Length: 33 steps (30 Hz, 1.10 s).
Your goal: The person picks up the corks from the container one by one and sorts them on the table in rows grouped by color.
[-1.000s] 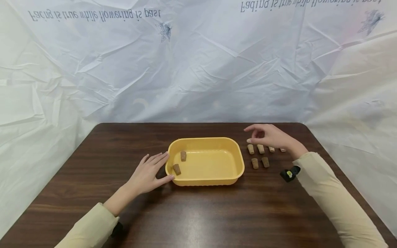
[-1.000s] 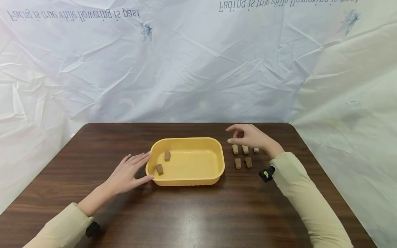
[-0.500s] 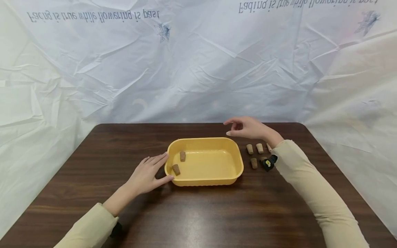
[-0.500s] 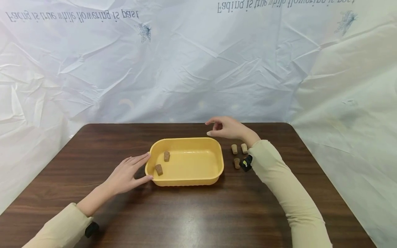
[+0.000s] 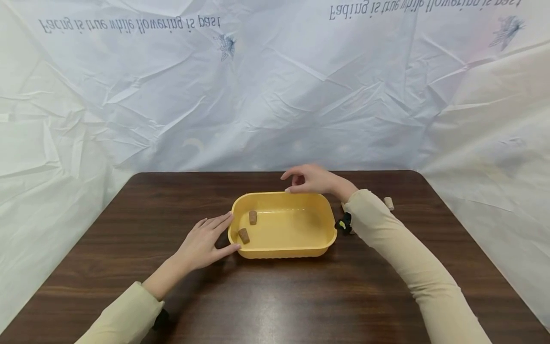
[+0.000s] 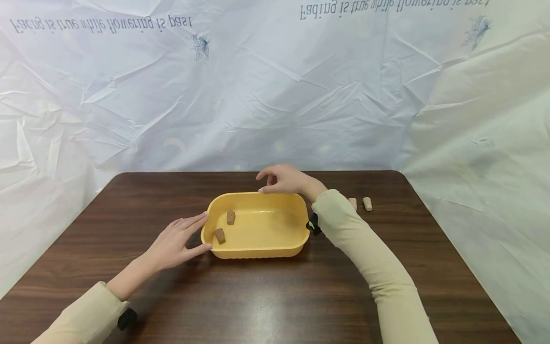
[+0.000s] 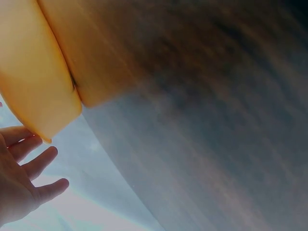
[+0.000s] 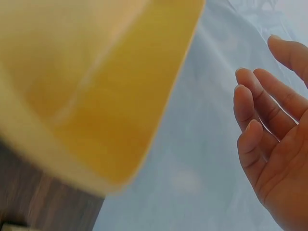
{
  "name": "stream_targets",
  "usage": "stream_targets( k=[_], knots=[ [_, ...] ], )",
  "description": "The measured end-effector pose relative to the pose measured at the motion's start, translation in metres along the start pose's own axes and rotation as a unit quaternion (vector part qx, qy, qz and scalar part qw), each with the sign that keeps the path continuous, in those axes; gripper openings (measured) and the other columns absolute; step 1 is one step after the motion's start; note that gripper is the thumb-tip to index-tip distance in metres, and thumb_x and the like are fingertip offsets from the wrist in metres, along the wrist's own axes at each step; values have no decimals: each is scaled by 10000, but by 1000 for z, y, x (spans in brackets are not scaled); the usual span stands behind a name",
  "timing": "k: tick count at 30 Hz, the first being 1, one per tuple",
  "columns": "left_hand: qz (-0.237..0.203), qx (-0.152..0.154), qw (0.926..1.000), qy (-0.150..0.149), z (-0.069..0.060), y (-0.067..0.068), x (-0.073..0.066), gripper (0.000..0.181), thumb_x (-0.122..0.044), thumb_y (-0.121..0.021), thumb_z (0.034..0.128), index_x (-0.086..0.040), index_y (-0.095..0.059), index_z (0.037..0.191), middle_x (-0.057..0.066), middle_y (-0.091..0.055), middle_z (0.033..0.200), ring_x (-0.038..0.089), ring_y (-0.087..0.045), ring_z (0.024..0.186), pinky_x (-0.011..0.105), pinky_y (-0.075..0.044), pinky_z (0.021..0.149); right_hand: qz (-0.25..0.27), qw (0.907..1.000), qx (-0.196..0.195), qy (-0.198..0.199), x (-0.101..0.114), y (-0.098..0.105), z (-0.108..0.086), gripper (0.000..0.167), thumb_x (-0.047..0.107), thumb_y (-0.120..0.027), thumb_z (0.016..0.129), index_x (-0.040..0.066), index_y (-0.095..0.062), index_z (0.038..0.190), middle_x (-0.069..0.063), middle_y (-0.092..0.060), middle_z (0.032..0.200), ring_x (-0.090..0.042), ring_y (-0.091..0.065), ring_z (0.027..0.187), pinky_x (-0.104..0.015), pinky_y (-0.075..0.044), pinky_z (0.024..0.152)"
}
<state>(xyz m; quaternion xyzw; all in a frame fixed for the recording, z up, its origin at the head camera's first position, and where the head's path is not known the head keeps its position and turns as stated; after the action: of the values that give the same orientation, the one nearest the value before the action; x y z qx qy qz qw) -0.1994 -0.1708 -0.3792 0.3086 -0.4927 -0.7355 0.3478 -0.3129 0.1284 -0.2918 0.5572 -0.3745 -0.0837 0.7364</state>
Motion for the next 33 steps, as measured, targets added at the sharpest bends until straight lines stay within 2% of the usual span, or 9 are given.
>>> stream_targets(
  k=[5,10,16,25,33],
  knots=[
    [-28,9,10000,18,0,-1,0,757,-599,-484,797,-76,-399,1338,56,-378,1350,232,-403,1174,499,-262,951,6,9995,262,173,6,-14,15,357,265,-590,852,97,-551,1165,39,-578,804,-92,-533,710,-273,-438,649],
    [-32,45,10000,48,0,0,0,758,-602,-479,798,-75,-401,1337,56,-378,1350,233,-406,1171,499,-266,948,-109,9988,431,195,12,-25,28,356,279,-583,855,108,-553,1166,51,-581,826,-75,-528,730,-259,-431,666],
    [-20,36,10000,46,0,1,0,752,-594,-485,800,-75,-401,1337,56,-382,1347,235,-414,1164,495,-266,949,-166,9975,619,289,19,-37,42,391,278,-591,849,65,-555,1174,46,-578,847,-78,-528,751,-247,-433,666],
    [-31,39,10000,50,0,0,0,750,-598,-475,803,-79,-398,1340,51,-382,1347,226,-409,1168,495,-260,954,-171,9957,907,-13,18,-58,54,389,251,-609,833,108,-545,1189,60,-570,830,-59,-525,735,-215,-436,644],
    [-85,51,9999,70,0,1,-1,745,-589,-485,803,-78,-399,1339,48,-378,1350,222,-405,1172,495,-258,956,-181,9937,1071,-266,16,-75,60,408,242,-622,827,97,-542,1200,59,-573,824,-69,-527,735,-225,-432,650]
  ],
)
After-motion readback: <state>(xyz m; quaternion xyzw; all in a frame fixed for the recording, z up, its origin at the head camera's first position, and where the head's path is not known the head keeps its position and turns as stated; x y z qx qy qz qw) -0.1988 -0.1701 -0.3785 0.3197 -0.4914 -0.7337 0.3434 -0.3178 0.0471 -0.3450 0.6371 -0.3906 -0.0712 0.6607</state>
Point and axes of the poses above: each hand's wrist, its own z-axis towards the middle knuckle, its own y-axis out of the back of the hand, x = y × z, the point moved 1 cm from there along z, towards the middle knuckle
